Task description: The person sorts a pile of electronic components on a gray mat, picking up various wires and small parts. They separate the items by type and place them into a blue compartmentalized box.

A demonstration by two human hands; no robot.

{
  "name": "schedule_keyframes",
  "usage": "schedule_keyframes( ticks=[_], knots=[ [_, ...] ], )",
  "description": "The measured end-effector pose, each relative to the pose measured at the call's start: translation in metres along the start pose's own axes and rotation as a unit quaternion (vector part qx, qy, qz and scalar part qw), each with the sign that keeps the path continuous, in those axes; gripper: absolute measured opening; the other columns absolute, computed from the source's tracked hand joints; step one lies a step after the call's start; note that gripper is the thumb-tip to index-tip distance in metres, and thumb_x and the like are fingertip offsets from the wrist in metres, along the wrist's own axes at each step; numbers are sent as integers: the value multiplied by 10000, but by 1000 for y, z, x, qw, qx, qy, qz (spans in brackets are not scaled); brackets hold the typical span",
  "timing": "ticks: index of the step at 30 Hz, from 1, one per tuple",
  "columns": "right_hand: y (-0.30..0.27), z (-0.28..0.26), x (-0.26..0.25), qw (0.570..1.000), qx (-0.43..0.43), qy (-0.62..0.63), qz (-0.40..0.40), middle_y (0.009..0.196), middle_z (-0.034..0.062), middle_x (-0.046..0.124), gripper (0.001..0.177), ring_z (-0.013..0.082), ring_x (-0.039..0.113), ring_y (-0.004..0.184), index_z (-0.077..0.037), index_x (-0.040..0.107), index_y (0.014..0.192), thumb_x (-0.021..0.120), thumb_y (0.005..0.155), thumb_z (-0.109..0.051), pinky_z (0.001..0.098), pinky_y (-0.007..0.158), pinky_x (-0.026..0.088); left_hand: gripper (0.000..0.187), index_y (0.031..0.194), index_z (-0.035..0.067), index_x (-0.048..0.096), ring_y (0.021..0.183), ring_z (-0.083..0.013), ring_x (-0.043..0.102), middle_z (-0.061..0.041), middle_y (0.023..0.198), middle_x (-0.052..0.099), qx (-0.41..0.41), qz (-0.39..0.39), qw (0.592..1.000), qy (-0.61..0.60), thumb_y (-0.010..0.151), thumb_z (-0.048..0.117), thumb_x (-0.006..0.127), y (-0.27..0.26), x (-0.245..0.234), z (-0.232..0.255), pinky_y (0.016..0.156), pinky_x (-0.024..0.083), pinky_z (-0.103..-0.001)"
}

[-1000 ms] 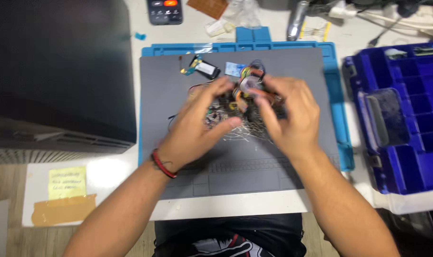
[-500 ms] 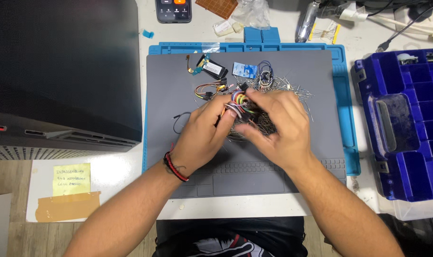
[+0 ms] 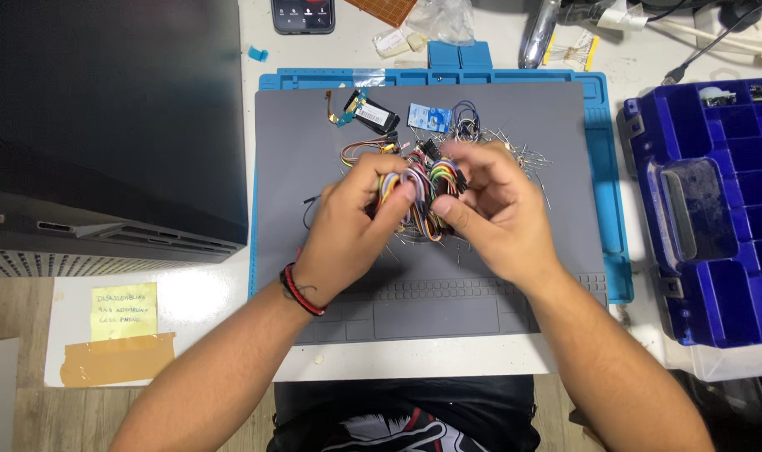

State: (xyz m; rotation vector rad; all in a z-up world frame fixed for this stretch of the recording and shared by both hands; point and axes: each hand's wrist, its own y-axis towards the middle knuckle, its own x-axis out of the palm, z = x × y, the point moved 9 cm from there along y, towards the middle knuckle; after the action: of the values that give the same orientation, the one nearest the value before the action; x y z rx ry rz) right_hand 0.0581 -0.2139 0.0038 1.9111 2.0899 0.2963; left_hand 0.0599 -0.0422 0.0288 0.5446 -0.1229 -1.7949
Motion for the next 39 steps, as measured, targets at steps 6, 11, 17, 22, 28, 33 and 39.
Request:
schedule_keyframes(
  ticks=[6,11,17,22,28,33,39],
  knots=[
    [-1,19,6,988,96,121,-6,1095,176,652,448,201,711,917,85,584,1325,708,907,-21,342,780,654,124,1078,44,558,648,-121,685,-101,710,702,-76,5,979,-190,1058,164,538,2,9,-20,592,594,-264],
    [-2,33,4,985,120,120,-14,1070,191,731,389,142,697,854,56,581,1289,695,935,-59,272,717,609,192,1097,34,507,679,-135,679,-116,737,676,-71,16,980,-184,1074,225,524,1,1,-14,605,566,-259],
    [2,13,3,990,109,90,-9,1043,183,734,419,160,716,857,58,603,1318,709,920,-20,299,735,628,170,1067,81,643,742,-127,658,-117,811,721,-47,39,995,-80,1055,243,591,7,-12,-10,696,565,-301],
    [2,7,-3,996,85,34,-8,1016,178,737,431,158,704,850,49,620,1312,737,901,-3,297,750,633,192,1077,56,589,792,-108,637,-128,847,732,-55,84,983,-154,1072,243,549,3,-11,-9,723,553,-271],
    [-3,-2,-13,1000,12,9,20,1064,186,726,405,198,679,960,58,585,1287,731,912,10,359,845,599,190,1091,48,555,796,-132,664,-185,988,761,-33,79,982,-166,1047,229,591,6,-7,4,716,539,-284],
    [-5,-37,7,994,-76,-73,13,1084,217,735,281,311,701,1068,67,659,1153,752,899,-11,400,905,554,149,1009,46,597,761,-77,561,-117,920,743,-36,56,982,-177,1025,189,637,3,3,-3,700,491,-241],
    [0,-49,5,977,-113,-180,33,1140,185,689,213,329,655,1123,18,736,1134,753,938,-63,420,944,525,202,1189,64,616,854,-181,658,-113,956,727,0,-20,996,-88,1067,217,564,1,13,0,821,543,-348]
  ],
)
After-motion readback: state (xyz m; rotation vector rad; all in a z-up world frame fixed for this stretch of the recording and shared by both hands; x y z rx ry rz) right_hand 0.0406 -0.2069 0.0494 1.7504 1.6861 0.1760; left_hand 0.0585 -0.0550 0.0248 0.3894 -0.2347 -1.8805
